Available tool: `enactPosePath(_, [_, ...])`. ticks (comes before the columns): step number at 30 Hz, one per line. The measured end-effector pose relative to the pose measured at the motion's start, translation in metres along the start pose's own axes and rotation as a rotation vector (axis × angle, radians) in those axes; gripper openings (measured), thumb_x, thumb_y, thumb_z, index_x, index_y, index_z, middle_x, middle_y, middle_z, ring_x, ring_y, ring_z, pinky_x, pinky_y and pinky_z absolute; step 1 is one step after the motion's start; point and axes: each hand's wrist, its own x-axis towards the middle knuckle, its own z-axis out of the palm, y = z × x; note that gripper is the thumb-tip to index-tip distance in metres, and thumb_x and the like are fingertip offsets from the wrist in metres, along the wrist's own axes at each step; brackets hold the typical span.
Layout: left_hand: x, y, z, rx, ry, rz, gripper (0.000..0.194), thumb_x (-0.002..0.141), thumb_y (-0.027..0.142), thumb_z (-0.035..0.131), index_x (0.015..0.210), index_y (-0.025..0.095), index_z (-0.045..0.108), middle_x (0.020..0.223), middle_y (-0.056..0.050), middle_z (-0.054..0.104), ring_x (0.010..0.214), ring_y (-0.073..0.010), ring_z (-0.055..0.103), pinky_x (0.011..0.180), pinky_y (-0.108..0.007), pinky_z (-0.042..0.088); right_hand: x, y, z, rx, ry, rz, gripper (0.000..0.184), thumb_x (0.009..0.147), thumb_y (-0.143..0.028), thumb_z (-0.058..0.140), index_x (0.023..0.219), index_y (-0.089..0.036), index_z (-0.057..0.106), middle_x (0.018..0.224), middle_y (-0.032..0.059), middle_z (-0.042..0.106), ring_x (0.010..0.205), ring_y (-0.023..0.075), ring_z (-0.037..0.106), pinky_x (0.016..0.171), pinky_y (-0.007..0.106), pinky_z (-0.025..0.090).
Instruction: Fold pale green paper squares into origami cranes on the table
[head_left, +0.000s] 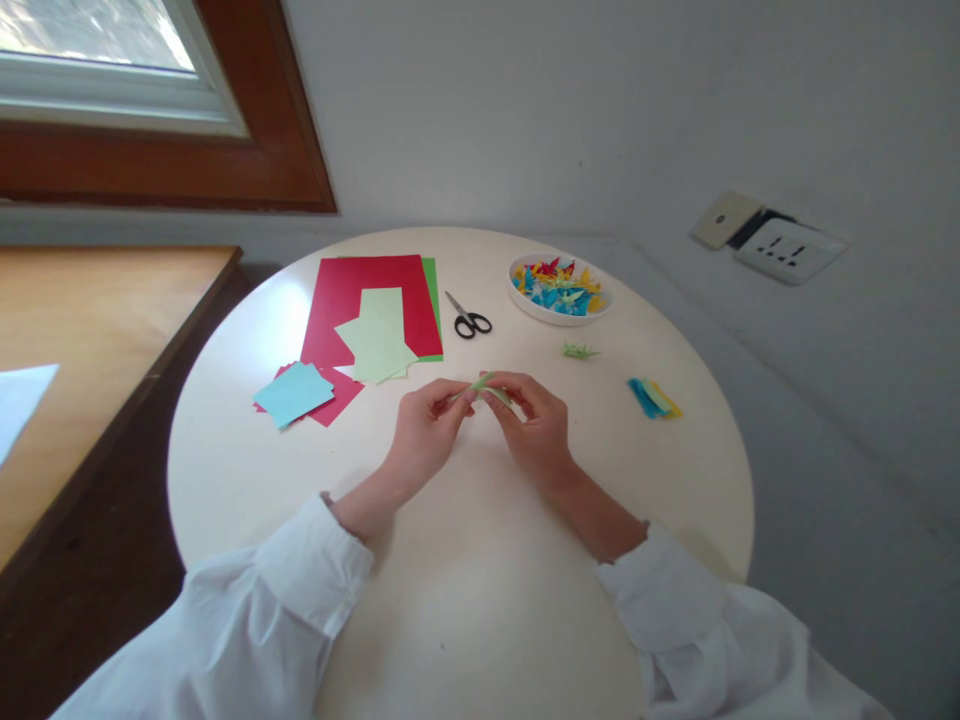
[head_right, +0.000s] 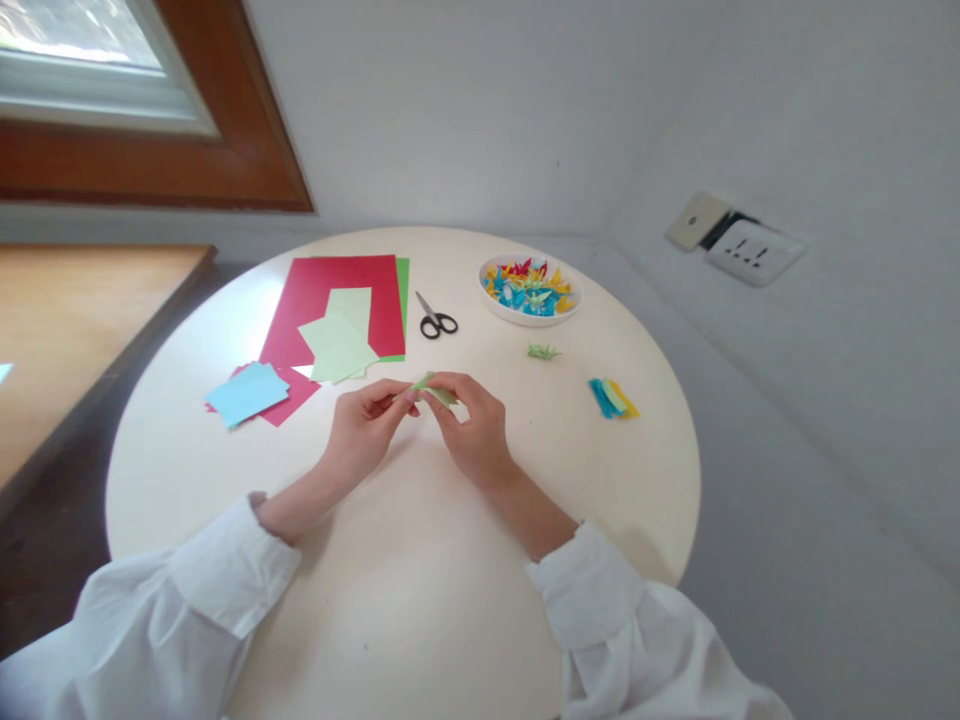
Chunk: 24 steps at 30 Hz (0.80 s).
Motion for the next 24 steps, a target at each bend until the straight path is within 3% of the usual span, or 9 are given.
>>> enactPosePath(13, [-0.0011,-0.0062,0.0003,0.083,0.046,0.054,0.015,0.074,0.028,0.058,0.074,0.016,0.067,0.073,-0.005,0.068,0.068,-0.0152,0.061,0.065,-0.027,0.05,0.0018,-0.0051,0.0019,-0.053,0.018,-0.034,0.006,0.08,-0.024,0.059,0.08,-0.019,0.062,0.082,0.0041,0.069,0.079,0.0141,0.065,0.072,0.027,0.054])
enactPosePath(24, [0.0009,-0.0084,-0.0033,0.084,0.082,0.069,0.017,0.074,0.03,0.062,0.065,0.016,0.064,0.062,-0.002,0.065,0.058,-0.0129,0.057,0.056,-0.025,0.044,0.002,-0.0021,0.001,-0.068,-0.014,-0.088,0.008,0.082,-0.025,0.057,0.086,-0.021,0.063,0.089,0.0043,0.069,0.083,0.0152,0.065,0.074,0.03,0.054])
